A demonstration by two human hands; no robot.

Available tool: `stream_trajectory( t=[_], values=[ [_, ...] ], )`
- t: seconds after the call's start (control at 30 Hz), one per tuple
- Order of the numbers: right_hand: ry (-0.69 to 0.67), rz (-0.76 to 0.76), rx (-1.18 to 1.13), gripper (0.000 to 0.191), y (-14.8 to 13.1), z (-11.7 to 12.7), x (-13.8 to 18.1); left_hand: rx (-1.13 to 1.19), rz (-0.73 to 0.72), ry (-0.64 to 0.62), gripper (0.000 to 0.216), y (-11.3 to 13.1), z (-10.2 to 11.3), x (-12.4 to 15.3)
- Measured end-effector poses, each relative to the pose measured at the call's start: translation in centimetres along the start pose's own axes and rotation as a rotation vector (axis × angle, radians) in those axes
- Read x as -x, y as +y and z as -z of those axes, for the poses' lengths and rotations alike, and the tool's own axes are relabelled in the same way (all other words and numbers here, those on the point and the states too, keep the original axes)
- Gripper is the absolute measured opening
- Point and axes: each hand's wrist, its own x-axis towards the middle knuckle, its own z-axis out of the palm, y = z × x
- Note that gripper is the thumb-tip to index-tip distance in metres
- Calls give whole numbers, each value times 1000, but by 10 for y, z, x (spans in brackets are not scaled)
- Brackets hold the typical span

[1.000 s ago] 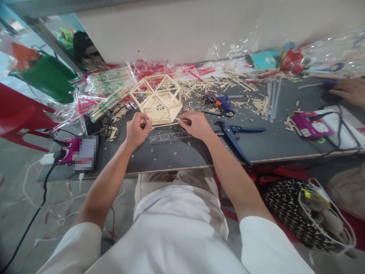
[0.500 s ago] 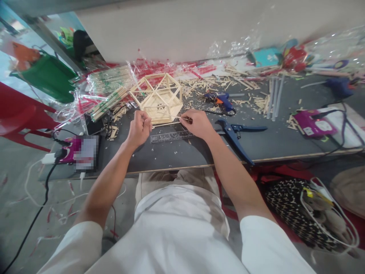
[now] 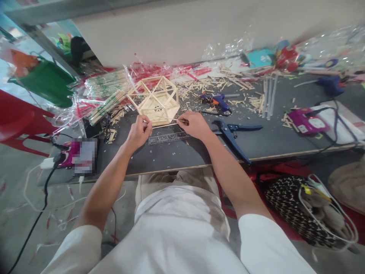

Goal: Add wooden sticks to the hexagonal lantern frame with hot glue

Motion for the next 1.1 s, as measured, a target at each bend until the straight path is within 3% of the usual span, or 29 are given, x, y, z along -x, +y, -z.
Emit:
stream_trajectory(
  t=[0.53,0.77,0.83,0.97,1.1],
  values=[
    [12,6,5,20,3,-3,0,15,-3,-21,11,1,1,-1],
    [17,-7,0,22,1,-4,0,-90,96,-127,11,14,12,0],
    [28,6,-4,22,1,-4,0,-163,43,-213,21,16,19,0],
    [88,30,-24,22,1,-3,1,-155,-87,-517,46,14,33,-1],
    [102,85,-74,25,-1,-2,2,-179,-108,-582,42,10,35,0]
  ],
)
